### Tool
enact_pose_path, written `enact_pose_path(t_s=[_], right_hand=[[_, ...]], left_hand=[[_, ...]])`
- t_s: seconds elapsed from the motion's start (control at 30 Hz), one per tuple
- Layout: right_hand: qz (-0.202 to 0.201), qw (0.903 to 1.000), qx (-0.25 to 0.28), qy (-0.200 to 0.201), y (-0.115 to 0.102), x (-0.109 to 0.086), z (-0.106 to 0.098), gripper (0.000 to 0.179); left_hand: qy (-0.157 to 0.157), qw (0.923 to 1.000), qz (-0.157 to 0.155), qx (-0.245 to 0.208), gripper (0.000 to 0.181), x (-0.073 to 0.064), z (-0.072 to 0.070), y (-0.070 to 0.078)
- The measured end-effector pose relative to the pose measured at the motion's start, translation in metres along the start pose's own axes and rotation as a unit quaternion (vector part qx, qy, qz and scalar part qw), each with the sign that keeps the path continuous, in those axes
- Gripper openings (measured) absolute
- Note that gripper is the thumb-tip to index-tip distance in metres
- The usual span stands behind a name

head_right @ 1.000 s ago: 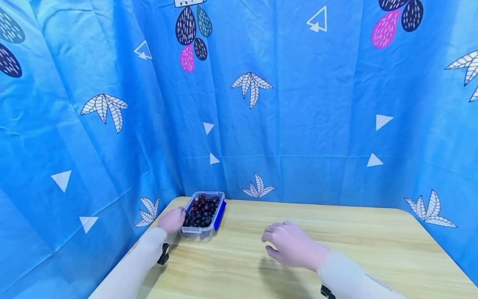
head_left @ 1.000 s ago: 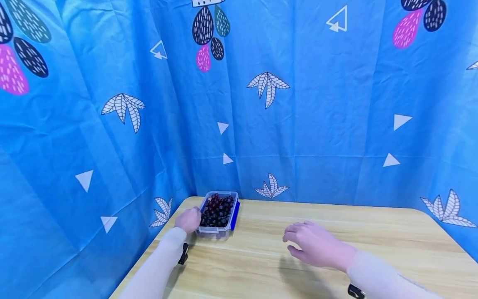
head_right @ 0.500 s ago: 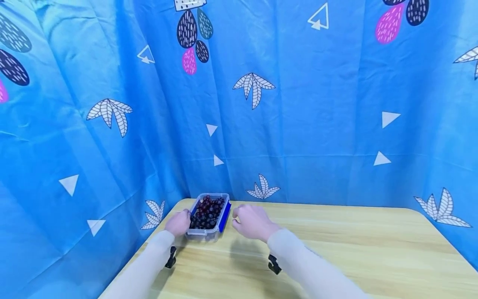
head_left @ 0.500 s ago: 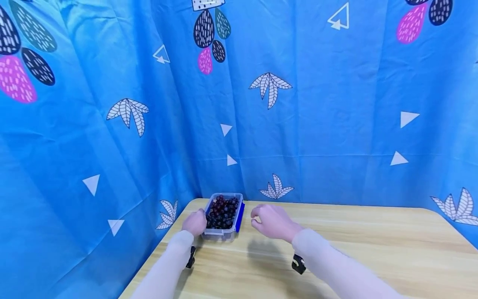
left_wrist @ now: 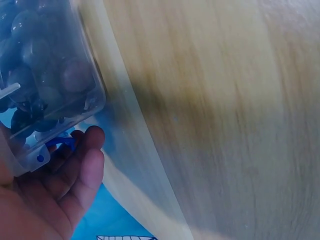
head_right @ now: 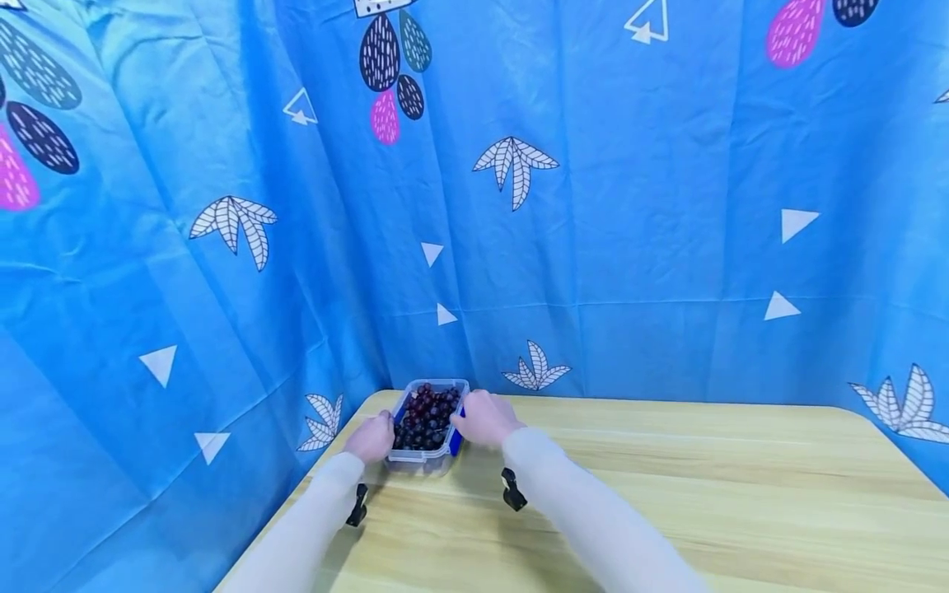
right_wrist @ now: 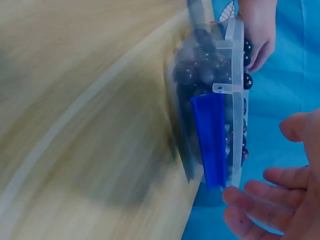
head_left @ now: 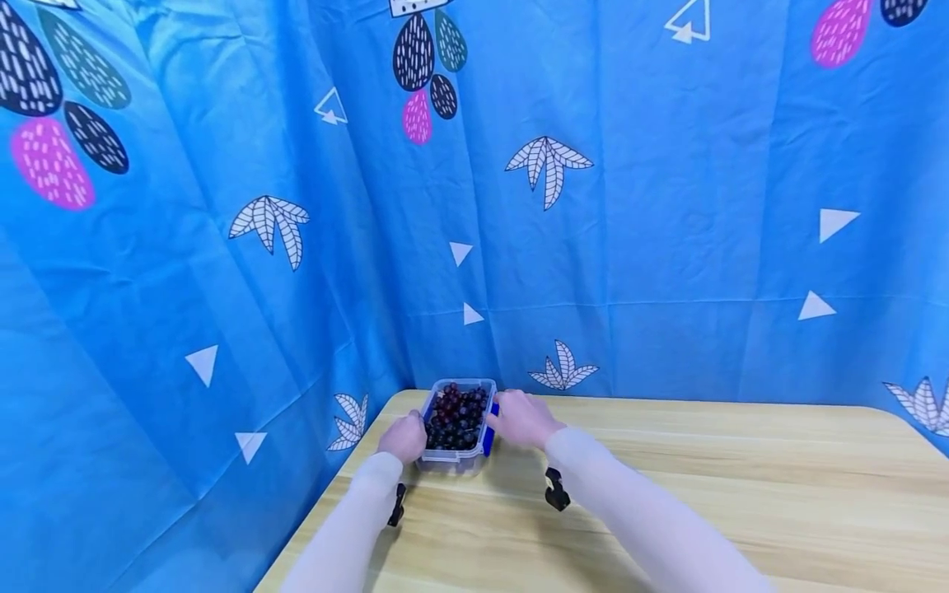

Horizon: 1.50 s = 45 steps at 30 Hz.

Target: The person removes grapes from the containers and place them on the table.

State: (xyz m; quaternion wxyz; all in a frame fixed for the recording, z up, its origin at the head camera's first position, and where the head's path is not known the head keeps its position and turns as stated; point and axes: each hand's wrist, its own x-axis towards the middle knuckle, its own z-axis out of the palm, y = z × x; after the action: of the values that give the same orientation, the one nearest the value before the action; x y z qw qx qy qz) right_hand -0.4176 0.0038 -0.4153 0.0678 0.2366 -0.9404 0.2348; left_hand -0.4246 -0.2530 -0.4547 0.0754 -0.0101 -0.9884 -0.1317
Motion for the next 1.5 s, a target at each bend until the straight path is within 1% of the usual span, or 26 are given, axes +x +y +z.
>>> enact_pose_path(t_s=[0.07,0.13,0.27,0.37,0.43,0.6,0.7,0.83,0.93,1.03,1.13,1.27,1.37,1.5], right_hand=[[0.017,0.9998,-0.012,-0.001,0.001,0.006,0.003,0.053],[0.031,0.9993,-0.021,-0.005,0.002,0.011,0.006,0.058],[0.048,0.9982,-0.036,-0.004,0.004,0.017,0.012,0.067],[0.053,0.9974,-0.048,-0.006,0.008,0.019,0.017,0.071],[0.056,0.9964,-0.062,-0.011,0.01,0.019,0.021,0.068],[0.057,0.9947,-0.082,-0.025,0.01,0.018,0.027,0.039],[0.048,0.995,-0.085,-0.02,0.007,0.017,0.028,0.035],[0.035,0.9938,-0.105,-0.013,0.005,0.016,0.03,0.031],[0.026,0.9935,-0.11,-0.01,0.005,0.014,0.032,0.03],[0.013,0.9939,-0.11,-0.008,0.005,0.009,0.032,0.03],[-0.001,0.9937,-0.112,0.0,0.007,0.003,0.031,0.031],[-0.019,0.9936,-0.111,0.011,0.01,-0.005,0.029,0.035],[-0.033,0.9944,-0.1,0.016,0.012,-0.011,0.027,0.034],[-0.039,0.9936,-0.104,0.018,0.013,-0.02,0.023,0.033]], left_hand=[[0.0,1.0,0.004,0.002,0.032,0.001,0.001,0.002],[-0.001,1.0,0.0,0.001,0.033,0.002,0.002,0.005],[0.002,1.0,0.007,-0.003,0.031,0.004,0.004,0.011],[0.004,0.9999,0.014,-0.009,0.032,0.008,0.008,0.013],[0.004,0.9998,0.016,-0.009,0.033,0.01,0.011,0.013],[0.0,0.9999,0.007,-0.012,0.035,0.012,0.016,0.013],[-0.002,0.9998,0.002,-0.018,0.035,0.011,0.017,0.012],[0.004,0.9997,0.004,-0.023,0.037,0.009,0.016,0.011],[0.011,0.9996,0.006,-0.025,0.036,0.006,0.018,0.009],[0.011,0.9996,0.001,-0.026,0.037,0.002,0.02,0.01],[0.005,0.9992,-0.004,-0.04,0.039,-0.004,0.019,0.015],[0.004,0.9989,0.003,-0.046,0.037,-0.013,0.014,0.024],[0.008,0.9994,0.013,-0.031,0.035,-0.019,0.013,0.029],[0.018,0.9994,0.029,-0.004,0.032,-0.025,0.014,0.035]])
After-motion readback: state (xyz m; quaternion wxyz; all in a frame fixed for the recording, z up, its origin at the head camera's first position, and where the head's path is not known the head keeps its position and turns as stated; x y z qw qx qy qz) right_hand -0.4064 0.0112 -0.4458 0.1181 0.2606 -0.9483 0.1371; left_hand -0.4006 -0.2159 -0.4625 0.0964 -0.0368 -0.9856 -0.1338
